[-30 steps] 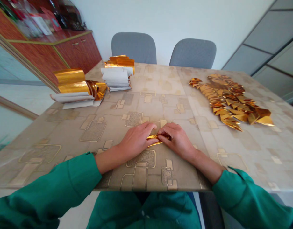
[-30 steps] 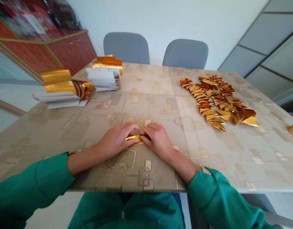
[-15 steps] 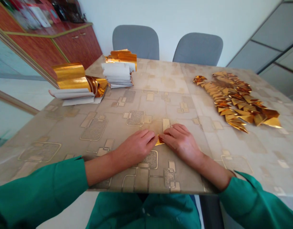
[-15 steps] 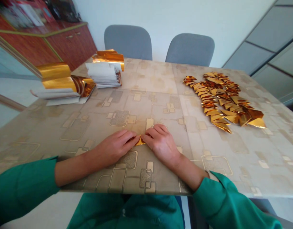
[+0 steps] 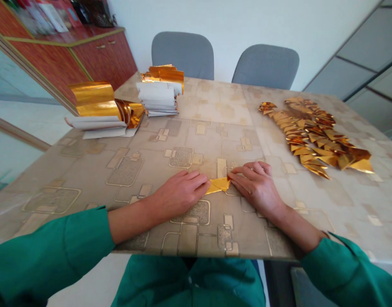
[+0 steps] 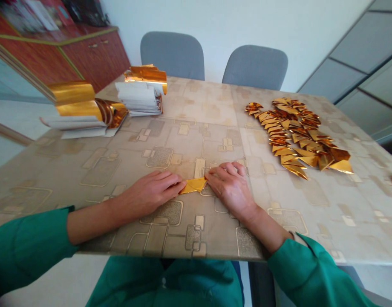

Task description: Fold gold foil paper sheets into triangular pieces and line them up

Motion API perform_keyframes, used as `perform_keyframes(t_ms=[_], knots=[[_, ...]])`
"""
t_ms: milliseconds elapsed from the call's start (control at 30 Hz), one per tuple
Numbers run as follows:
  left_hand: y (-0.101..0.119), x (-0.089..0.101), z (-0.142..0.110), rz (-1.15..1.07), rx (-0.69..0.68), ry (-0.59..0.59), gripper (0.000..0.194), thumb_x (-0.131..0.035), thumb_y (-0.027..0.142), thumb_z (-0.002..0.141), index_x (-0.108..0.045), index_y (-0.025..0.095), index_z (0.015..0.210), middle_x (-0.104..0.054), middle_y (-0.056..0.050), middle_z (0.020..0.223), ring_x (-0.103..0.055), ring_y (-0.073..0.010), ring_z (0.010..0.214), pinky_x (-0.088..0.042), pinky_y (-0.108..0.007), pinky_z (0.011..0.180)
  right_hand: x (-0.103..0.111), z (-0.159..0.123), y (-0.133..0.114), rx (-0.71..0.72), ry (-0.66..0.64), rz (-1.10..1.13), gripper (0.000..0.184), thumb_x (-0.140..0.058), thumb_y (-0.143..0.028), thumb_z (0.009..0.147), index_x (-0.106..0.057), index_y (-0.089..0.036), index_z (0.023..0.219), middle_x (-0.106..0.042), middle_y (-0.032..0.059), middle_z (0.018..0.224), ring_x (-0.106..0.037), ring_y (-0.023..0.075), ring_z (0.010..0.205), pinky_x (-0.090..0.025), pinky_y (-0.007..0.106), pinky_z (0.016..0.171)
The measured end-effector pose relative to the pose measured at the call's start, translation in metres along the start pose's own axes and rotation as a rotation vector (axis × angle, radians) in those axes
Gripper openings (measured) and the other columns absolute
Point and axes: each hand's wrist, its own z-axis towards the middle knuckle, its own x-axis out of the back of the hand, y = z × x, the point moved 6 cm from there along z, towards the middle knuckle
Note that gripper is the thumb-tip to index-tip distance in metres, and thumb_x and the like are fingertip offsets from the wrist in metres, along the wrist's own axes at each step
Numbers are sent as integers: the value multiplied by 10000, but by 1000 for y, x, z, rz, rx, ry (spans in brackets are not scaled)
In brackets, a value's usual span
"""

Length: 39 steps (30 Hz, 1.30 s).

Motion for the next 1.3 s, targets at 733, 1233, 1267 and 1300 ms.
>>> perform_keyframes(t_ms=[733,1233,1267,1300], knots=[[3,5,-28,-140,-138,64,345,-402,119,1000,-560,148,1306,-639,-134,1238,-593,-237,1116,-496,-375,934,-37,15,-23,-172,-157,341,28,-591,-191,870,-575,-203,890,-622,43,881,-537,191,823,-381,335,744],[-25,4,20,-343,394,-83,202,-683,347,881,-589,172,916,-569,-22,901,-565,-216,895,-431,-316,752,-33,16,-13,-183,-124,385,84,-563,-173,936,-625,-181,993,-620,60,943,-530,202,911,-380,338,804],[-24,3,20,-360,384,-80,186,-678,328,884,-572,175,896,-560,-17,894,-560,-209,884,-423,-311,749,-33,16,-12,-193,-121,357,98,-581,-180,925,-632,-187,1009,-613,65,968,-519,212,932,-373,345,814],[-23,3,20,-376,377,-72,179,-674,313,884,-558,177,889,-556,-14,896,-555,-204,880,-417,-308,747,-34,17,-12,-197,-122,331,95,-592,-192,919,-640,-196,1001,-606,66,986,-508,219,947,-364,352,820]])
